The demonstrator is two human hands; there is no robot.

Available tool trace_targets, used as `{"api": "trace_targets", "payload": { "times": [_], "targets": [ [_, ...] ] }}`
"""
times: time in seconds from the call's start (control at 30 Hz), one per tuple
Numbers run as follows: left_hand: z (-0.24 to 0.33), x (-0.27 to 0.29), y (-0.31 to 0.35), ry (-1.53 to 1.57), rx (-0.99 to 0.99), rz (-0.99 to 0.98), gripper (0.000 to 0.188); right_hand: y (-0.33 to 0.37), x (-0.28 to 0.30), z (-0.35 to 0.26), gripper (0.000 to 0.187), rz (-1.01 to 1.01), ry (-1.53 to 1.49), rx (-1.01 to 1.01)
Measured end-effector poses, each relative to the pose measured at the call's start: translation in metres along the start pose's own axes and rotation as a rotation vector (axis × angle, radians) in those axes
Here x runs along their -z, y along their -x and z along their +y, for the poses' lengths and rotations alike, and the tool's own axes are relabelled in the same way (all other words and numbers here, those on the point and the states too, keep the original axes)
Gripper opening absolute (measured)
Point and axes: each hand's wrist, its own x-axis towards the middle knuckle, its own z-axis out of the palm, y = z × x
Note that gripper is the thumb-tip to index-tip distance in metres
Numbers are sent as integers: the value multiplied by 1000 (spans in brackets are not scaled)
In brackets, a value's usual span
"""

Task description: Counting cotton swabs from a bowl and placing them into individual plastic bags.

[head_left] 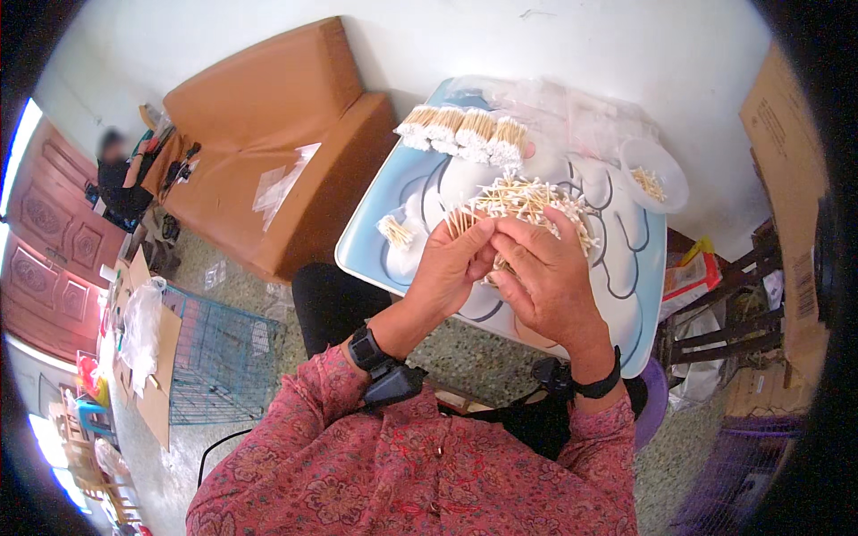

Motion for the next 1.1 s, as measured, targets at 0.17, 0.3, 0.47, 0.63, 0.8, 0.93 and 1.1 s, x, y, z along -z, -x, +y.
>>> {"api": "trace_targets", "payload": {
  "times": [0.17, 0.3, 0.47, 0.63, 0.8, 0.93, 1.1],
  "targets": [
    [5, 7, 5, -11, -70, 23, 6, -3, -8, -4, 35, 36, -40, -4],
    [17, 8, 8, 25, -56, -96, 2, 1, -13, -3, 27, 240, -152, -136],
    [16, -3, 20, -27, -8, 2, 6, -3, -13, -10, 21, 279, -200, -174],
    [13, -4, 23, -49, -13, -23, 9, 1, -22, -8, 14, 279, -219, -156],
    [14, -6, 25, -33, -38, -58, 9, 0, -17, -8, 9, 332, -333, -206],
    [16, -5, 25, -53, -63, -21, 9, -1, -15, -9, 9, 319, -333, -173],
    [20, -1, 27, -28, -48, -70, 6, 0, -16, -11, 9, 311, -472, -230]
  ]
}}
